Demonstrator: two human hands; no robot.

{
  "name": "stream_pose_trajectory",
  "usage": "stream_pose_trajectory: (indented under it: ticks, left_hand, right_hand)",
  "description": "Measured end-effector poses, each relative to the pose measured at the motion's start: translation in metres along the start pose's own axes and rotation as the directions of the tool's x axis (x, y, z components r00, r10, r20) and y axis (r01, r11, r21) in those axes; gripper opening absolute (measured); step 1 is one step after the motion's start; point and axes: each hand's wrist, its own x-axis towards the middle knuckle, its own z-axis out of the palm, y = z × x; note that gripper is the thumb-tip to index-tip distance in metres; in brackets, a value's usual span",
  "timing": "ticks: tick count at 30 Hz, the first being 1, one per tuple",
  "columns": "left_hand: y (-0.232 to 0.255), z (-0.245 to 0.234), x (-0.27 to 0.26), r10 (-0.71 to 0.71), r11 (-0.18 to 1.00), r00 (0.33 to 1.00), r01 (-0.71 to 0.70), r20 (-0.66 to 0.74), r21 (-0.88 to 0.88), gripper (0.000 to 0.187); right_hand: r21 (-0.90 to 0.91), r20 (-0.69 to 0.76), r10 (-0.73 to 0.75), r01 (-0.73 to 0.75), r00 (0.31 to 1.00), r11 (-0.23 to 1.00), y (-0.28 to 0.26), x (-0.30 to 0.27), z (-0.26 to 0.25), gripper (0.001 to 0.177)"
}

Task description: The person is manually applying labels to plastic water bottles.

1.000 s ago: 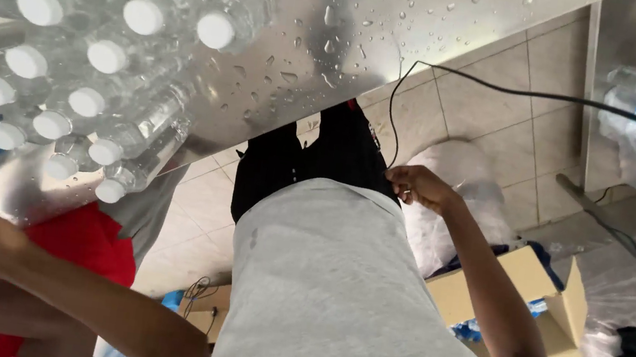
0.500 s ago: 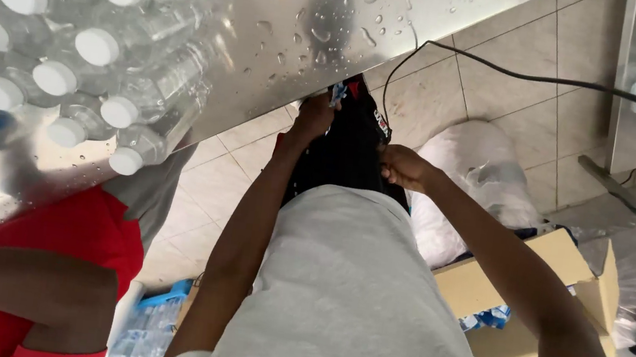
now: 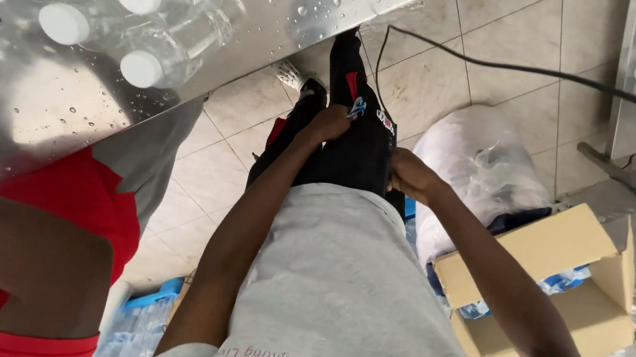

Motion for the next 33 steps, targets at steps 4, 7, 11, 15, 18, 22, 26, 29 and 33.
stream_pose_trajectory:
  ticks: [4,7,11,15,18,22,26,29,33]
  left_hand:
    - [-0.006,0.003,-0.006,-0.022,0.994,0.989,0.007,-0.147,-0.105,0.044]
    - [-0.041,0.007,-0.002,0.094,0.994,0.972,-0.078,-0.215,0.082,0.027]
    - [-0.049,0.014,-0.001,0.132,0.960,0.944,-0.046,-0.303,0.275,0.024]
    - [-0.023,-0.003,-0.032,0.124,0.972,0.962,-0.069,-0.244,0.223,0.047]
    - [0.005,-0.024,-0.054,0.163,0.976,0.968,-0.130,-0.193,0.174,0.052]
    - [0.005,-0.034,-0.069,0.166,0.961,0.975,-0.126,-0.150,0.247,0.051]
    - [0.012,-0.043,-0.078,0.174,0.965,0.969,-0.132,-0.178,0.225,0.052]
    - [0.019,-0.059,-0.089,0.178,0.972,0.968,-0.145,-0.177,0.183,0.052]
    - [0.032,-0.091,-0.116,0.125,0.985,0.942,-0.154,-0.313,-0.071,0.050]
  right_hand:
    - [0.085,0.050,-0.068,0.064,0.996,0.994,-0.024,-0.027,0.022,0.015]
    - [0.135,0.039,-0.075,0.069,0.996,0.988,-0.009,-0.003,0.025,0.013]
    - [0.164,0.018,-0.088,0.084,0.996,0.983,-0.007,-0.012,0.042,0.013]
    - [0.240,0.037,-0.181,0.167,0.983,0.956,0.007,-0.013,0.029,0.020]
    - [0.213,0.097,-0.241,0.216,0.966,0.953,-0.027,-0.062,0.027,0.016]
    - [0.022,0.223,-0.221,0.222,0.950,0.975,-0.027,-0.062,0.007,0.040]
    - [0.005,0.239,-0.253,0.259,0.938,0.966,-0.029,-0.061,0.005,0.048]
    - [0.009,0.230,-0.286,0.291,0.930,0.957,-0.029,-0.051,0.013,0.048]
    - [-0.119,0.126,-0.322,0.337,0.938,0.934,-0.027,0.009,0.005,0.035]
